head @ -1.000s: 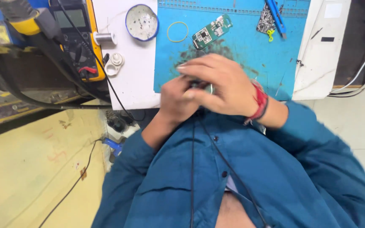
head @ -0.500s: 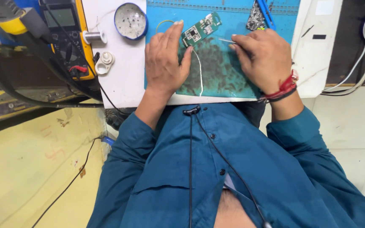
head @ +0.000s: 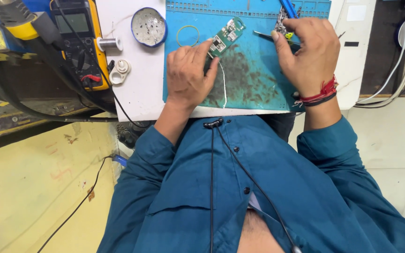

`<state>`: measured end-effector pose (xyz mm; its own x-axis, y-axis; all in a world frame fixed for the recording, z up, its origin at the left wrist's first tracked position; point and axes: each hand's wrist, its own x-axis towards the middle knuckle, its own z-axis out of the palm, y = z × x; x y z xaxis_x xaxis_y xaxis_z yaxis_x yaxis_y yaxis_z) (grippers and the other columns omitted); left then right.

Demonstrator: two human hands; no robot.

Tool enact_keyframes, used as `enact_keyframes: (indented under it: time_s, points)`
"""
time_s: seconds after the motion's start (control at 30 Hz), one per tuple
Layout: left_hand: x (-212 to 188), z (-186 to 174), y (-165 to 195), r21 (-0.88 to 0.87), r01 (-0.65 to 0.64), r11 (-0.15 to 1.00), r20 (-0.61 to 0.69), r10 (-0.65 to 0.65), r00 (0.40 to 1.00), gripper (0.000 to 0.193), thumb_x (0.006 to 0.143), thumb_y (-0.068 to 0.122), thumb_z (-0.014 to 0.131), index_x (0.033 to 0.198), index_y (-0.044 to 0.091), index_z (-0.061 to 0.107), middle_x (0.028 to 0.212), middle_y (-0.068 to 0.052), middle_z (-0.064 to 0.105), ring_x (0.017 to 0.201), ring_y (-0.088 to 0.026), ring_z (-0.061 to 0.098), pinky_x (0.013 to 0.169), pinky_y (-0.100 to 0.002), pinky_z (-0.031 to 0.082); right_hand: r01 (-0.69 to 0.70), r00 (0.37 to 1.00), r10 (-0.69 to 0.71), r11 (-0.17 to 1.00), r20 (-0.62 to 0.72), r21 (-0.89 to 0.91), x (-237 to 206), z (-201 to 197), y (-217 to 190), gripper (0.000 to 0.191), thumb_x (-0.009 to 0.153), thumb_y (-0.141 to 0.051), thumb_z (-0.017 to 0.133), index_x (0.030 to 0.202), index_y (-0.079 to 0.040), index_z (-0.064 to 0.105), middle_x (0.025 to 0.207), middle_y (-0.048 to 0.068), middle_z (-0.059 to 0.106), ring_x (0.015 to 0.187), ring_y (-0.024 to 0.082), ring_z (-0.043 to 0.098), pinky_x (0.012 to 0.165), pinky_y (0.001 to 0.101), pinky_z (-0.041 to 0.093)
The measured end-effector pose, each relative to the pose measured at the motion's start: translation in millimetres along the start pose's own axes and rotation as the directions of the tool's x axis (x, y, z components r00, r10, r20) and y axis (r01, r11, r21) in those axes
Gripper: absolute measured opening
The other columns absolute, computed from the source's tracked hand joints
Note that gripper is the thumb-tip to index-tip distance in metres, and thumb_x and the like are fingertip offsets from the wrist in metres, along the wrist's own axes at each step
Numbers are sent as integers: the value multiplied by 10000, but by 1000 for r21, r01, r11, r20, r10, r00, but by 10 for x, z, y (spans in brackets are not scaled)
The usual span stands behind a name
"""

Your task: The person opens the back cover of a smartphone, removes the internal circuit board, and places it on the work mat. They then use a soldering iron to solder components on the board while steadying it with a metal tool, and finally press on a component with their fingers.

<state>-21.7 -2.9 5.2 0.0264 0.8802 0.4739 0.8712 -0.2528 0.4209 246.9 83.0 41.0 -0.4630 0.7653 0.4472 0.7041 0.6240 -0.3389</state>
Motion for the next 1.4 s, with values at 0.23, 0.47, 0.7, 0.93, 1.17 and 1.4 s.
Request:
enact_keyframes:
  time_s: [0.23, 0.47, 0.7, 0.93, 1.17, 1.4]
  points:
    - [-7, -43, -22, -123, -56, 991, 100, 69, 993, 440, 971, 256, 815, 1323, 74, 625, 968, -45, 689, 911, -230, 612, 854, -384, 408, -12, 1000, 12, 999, 16, 43, 52, 40, -122, 154, 1006, -125, 791, 1118, -37, 732, 1059, 118, 720, 1029, 332, 634, 883, 427, 500]
    - [28, -33, -39, -132, -40, 991, 125, 56, 991, 658, 986, 253, 760, 1537, 69, 452, 1239, -78, 693, 1133, -267, 573, 970, -407, 409, 86, 978, -127, 968, 165, 235, 67, 165, -546, 254, 993, -151, 795, 1197, -35, 698, 1173, 122, 711, 1048, 332, 648, 898, 417, 525]
    - [24, 9, -55, -123, -23, 992, 154, 42, 987, 647, 981, 242, 753, 1540, 104, 458, 1207, -37, 705, 1156, -262, 563, 1010, -415, 399, 147, 956, -194, 966, 220, 214, 102, 274, -791, 417, 985, -99, 713, 1378, -11, 605, 1383, 158, 643, 1069, 328, 629, 926, 411, 520]
    - [20, 27, -69, -131, -30, 991, 165, 52, 985, 667, 972, 228, 763, 1545, 87, 451, 1164, -40, 703, 1159, -262, 557, 1007, -418, 392, 178, 938, -222, 968, 265, 179, 149, 284, -787, 438, 965, -62, 686, 1386, 11, 587, 1248, 134, 684, 945, 306, 616, 844, 411, 512]
    - [21, 39, -60, -118, -29, 993, 156, 47, 987, 656, 993, 259, 761, 1546, 91, 450, 1116, -35, 705, 1166, -259, 551, 1012, -415, 385, 148, 944, -196, 971, 266, 190, 123, 310, -800, 457, 924, -23, 674, 1377, -4, 612, 1035, 103, 705, 865, 301, 614, 782, 407, 509]
    - [17, 36, -71, -103, -42, 994, 158, 58, 986, 675, 981, 261, 763, 1549, 87, 442, 1121, -34, 709, 1164, -261, 549, 1006, -415, 379, 157, 930, -199, 975, 308, 154, 196, 273, -840, 511, 859, -22, 672, 1364, -47, 600, 1032, 109, 718, 843, 302, 615, 771, 414, 518]
